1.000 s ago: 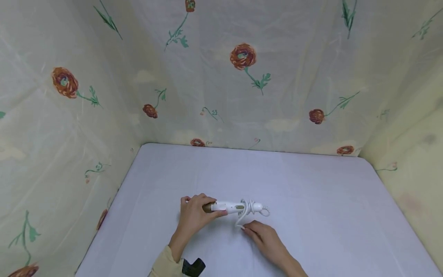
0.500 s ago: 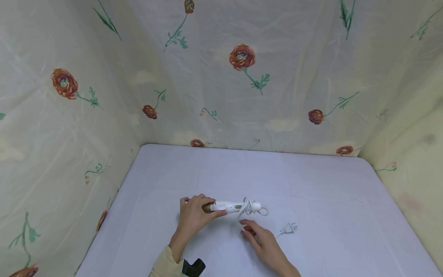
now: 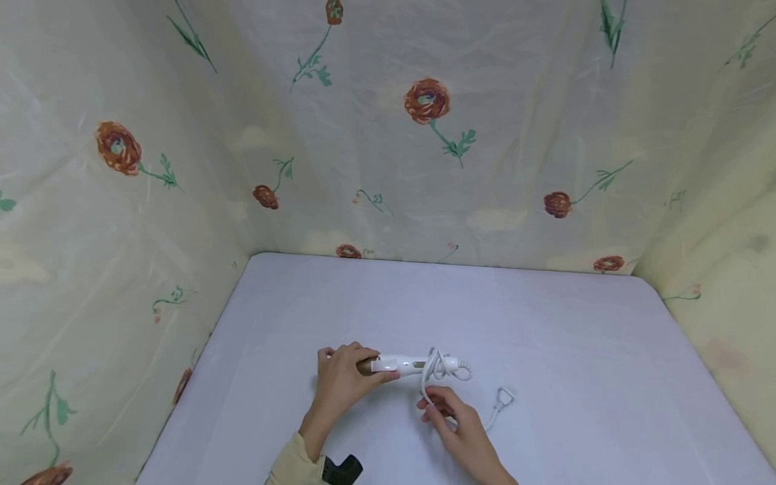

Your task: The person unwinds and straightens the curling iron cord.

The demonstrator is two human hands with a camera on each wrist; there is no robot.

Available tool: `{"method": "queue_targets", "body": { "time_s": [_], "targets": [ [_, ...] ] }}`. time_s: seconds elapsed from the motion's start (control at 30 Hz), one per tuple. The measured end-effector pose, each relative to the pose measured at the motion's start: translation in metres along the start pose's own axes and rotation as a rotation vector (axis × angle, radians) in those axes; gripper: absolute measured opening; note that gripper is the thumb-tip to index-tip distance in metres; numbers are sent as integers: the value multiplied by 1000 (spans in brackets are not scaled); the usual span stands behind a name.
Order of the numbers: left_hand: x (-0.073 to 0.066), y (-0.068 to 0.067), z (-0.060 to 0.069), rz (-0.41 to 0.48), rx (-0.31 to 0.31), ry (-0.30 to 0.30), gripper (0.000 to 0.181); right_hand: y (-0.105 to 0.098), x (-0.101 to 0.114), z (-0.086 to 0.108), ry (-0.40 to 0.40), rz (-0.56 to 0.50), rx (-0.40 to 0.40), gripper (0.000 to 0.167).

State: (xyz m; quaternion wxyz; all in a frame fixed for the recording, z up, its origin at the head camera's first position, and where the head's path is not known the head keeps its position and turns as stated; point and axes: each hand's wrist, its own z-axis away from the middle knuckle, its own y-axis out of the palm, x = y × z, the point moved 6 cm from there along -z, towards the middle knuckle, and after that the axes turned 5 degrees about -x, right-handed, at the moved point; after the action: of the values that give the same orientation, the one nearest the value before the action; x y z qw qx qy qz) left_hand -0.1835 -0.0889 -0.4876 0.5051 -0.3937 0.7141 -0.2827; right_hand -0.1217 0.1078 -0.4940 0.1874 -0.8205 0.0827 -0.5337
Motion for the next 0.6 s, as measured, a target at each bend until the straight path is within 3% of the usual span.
{"method": "queue_targets", "body": {
  "time_s": [0.13, 0.3, 0.47, 0.6],
  "targets": [
    [0, 0, 0, 2, 9, -5, 59, -4, 10, -2, -25, -11, -16, 16],
    [0, 0, 1, -5, 18, -5, 58, -4, 3, 0, -33, -8, -1, 13],
    [-1, 0, 0, -16, 9, -8, 58, -3, -10, 0, -53, 63, -5, 12],
    [-1, 0, -1, -33, 3, -6, 59, -7, -7, -4, -97, 111, 2, 10]
  ]
}}
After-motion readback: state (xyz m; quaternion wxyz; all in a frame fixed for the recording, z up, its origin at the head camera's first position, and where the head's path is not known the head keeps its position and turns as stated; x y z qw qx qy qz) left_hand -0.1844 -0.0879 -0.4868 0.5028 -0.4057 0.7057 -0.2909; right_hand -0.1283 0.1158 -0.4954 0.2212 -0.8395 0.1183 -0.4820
